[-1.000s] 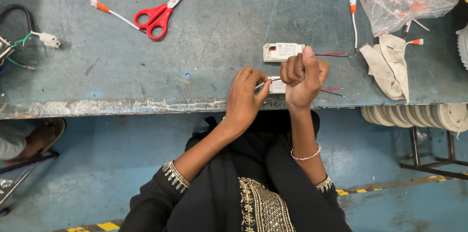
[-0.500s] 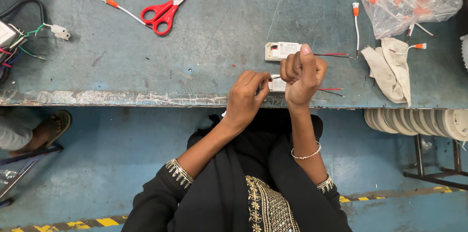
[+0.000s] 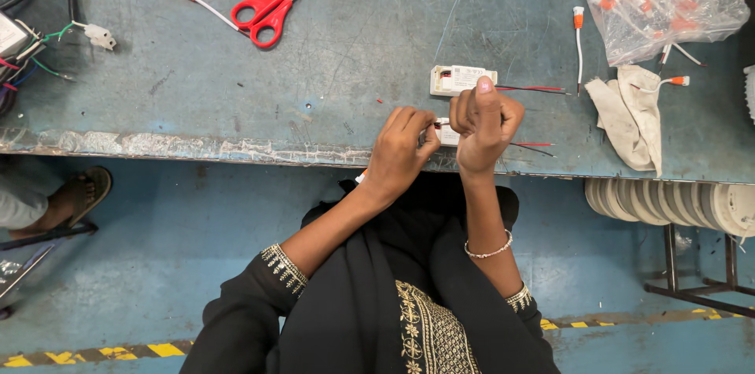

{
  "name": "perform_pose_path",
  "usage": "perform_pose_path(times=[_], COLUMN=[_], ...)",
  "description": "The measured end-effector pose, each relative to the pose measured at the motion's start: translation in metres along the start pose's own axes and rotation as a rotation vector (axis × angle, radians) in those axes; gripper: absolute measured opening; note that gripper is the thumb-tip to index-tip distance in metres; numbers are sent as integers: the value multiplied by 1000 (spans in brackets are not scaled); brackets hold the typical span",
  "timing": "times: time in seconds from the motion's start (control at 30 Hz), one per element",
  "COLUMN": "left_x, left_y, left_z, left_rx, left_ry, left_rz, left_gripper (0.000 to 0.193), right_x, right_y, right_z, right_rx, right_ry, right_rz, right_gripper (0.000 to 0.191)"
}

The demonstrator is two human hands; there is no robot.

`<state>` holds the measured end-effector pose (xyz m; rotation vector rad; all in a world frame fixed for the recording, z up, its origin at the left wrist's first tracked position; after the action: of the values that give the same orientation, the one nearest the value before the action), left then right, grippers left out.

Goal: The person assembles electronic components by inserting wires into plastic housings, using a small green screwdriver to secure them, and organizing the completed units on a workbench.

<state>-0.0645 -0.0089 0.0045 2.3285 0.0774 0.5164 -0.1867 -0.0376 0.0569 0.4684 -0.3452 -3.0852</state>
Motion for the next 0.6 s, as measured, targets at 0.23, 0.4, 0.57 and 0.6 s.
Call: perform_pose_path(times=[0.23,0.4,0.57,0.6], left_x=[1,1,1,0], left_y=[-1,-1,-1,-1], left_z=[-2,-5,-5,-5], left_rx=[-5,-3,20,21], left_ry=[9,-5,2,9], left_rz=[-4,-10,24,25], left_gripper=[21,20,21,20], right_x=[0,0,0,0], right_y=[-1,-1,-2,-2], right_z=[1,0,0,0], right_rx=[7,18,26,27], right_ry=[3,-6,-14,-14], right_rz=[-16,-28,-35,-38], right_gripper=[57,57,58,58])
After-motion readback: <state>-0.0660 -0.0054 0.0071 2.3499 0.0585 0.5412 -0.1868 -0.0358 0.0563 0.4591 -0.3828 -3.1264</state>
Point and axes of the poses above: each hand's wrist, its own y-axis towards the middle knuckle, its own x-axis out of the back of the hand, z = x × y, the point moved 1 cm from there along y, towards the middle knuckle, and after that the axes turned 12 degrees about -x, right-handed, at the moved point
